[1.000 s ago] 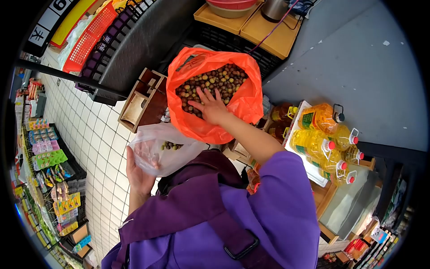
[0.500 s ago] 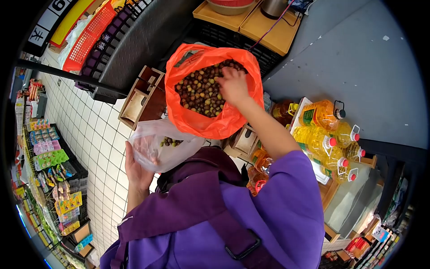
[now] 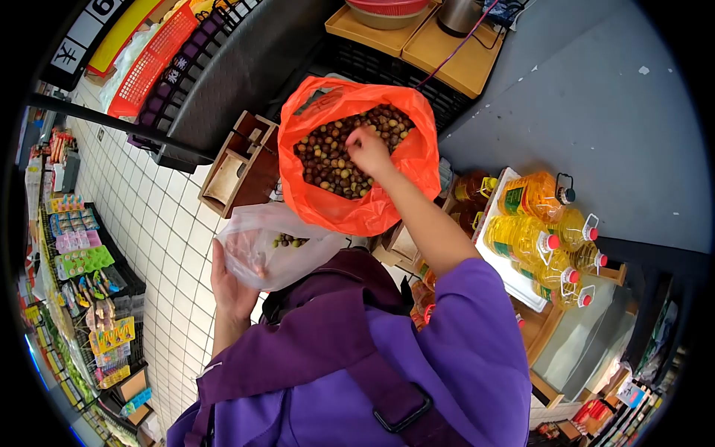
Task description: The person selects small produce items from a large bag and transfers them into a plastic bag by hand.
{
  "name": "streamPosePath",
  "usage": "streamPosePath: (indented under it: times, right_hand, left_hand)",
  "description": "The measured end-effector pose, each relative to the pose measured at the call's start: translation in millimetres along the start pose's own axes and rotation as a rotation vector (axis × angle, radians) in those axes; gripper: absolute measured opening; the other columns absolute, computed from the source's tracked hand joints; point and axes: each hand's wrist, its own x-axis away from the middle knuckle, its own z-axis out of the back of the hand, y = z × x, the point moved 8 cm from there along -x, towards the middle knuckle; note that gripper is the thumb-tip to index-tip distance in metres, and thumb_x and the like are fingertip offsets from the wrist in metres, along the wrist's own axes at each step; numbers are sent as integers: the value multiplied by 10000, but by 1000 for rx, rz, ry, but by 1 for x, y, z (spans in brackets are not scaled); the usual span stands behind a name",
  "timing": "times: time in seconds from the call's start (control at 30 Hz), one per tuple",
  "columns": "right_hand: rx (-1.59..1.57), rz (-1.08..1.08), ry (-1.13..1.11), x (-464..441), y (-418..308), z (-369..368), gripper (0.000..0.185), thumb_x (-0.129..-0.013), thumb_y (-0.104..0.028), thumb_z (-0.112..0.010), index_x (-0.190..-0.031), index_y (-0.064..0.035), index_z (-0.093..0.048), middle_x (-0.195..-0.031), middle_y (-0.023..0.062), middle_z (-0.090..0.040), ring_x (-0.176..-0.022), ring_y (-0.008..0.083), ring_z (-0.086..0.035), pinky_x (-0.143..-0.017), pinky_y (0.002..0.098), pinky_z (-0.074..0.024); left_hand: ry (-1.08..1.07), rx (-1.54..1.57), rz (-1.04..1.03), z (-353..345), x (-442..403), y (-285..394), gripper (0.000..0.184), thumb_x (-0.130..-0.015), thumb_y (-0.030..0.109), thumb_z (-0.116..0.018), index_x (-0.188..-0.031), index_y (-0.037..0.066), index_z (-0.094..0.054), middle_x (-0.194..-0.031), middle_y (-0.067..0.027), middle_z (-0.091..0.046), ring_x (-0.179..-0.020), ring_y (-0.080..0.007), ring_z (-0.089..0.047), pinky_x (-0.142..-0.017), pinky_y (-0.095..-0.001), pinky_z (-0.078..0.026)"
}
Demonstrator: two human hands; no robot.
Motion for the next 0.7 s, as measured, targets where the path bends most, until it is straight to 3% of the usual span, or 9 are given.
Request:
streamPosePath:
  times: [0.03,0.07,0.13,0.23,0.27,0.33,0.5,0.57,0.7]
  right_hand:
    - [212,156,144,-9,-7,13,198,-819,-179,-535,-978,-62,-524,-965,121,-544,-856,259,-563,-731,381,-453]
    - [210,155,143,-21,-2,10,198,-819,-179,-535,-978,-62,-524,-965,121,-544,-856,259,-563,-731,381,-453]
    - [645,218,271,-34,-15,3,312,-822,-226,-535,-1074,-54,-470,-1050,144,-522,-863,271,-562,-727,402,-453]
    - [894,184,148,-44,-18,-17,385,-822,-248,-513,-1124,-29,-417,-990,145,-560,-809,282,-576,-701,407,-454]
    - [892,181,144,-43,-20,-16,385,-822,-248,-513,-1124,-29,-417,-990,145,-560,-809,282,-576,-701,407,-454]
    - [956,49,-229,-36,-18,-24,387,-799,-273,-518,-1075,-8,-464,-863,143,-598,-794,296,-587,-649,414,-475]
    - [745,58,-68,-22,-5,-9,316,-787,-276,-501,-960,-14,-468,-746,144,-601,-707,301,-595,-587,429,-470]
    - [708,215,-14,-3,-33,-18,313,-780,-285,-505,-977,-45,-466,-749,146,-600,-718,319,-591,-600,429,-465]
    - [822,488,-180,20,-57,-68,306,-763,-270,-512,-1002,-86,-466,-731,126,-613,-732,317,-598,-607,419,-462]
  left_hand:
    - [4,1,1,1,0,-1,605,-880,526,-332,-1339,136,-274,-1307,-74,-398,-695,-177,-540,-587,-299,-453]
    - [-2,-9,5,1,0,-2,604,-881,526,-330,-1337,134,-276,-1311,-74,-394,-690,-178,-540,-587,-300,-452]
    - [-8,-22,3,0,0,-2,602,-881,525,-329,-1335,132,-278,-1316,-74,-390,-685,-178,-539,-586,-301,-452]
    - [22,-20,-9,-1,2,0,595,-884,522,-324,-1330,131,-284,-1311,-77,-393,-682,-181,-539,-590,-300,-451]
    - [45,-13,-12,0,3,0,590,-885,520,-322,-1329,132,-287,-1309,-80,-395,-683,-181,-540,-589,-301,-452]
    - [61,-4,-14,1,2,0,586,-887,518,-320,-1328,134,-290,-1307,-82,-397,-685,-181,-540,-587,-302,-452]
    - [-4,-16,-39,5,3,3,578,-888,515,-321,-1329,142,-297,-1302,-83,-402,-725,-176,-543,-587,-301,-458]
    - [31,-14,-39,3,3,3,576,-888,515,-321,-1330,145,-296,-1303,-81,-401,-724,-176,-543,-586,-299,-458]
    - [33,21,-47,-5,3,4,539,-909,467,-313,-1320,119,-323,-1248,-96,-456,-811,-166,-551,-595,-262,-471]
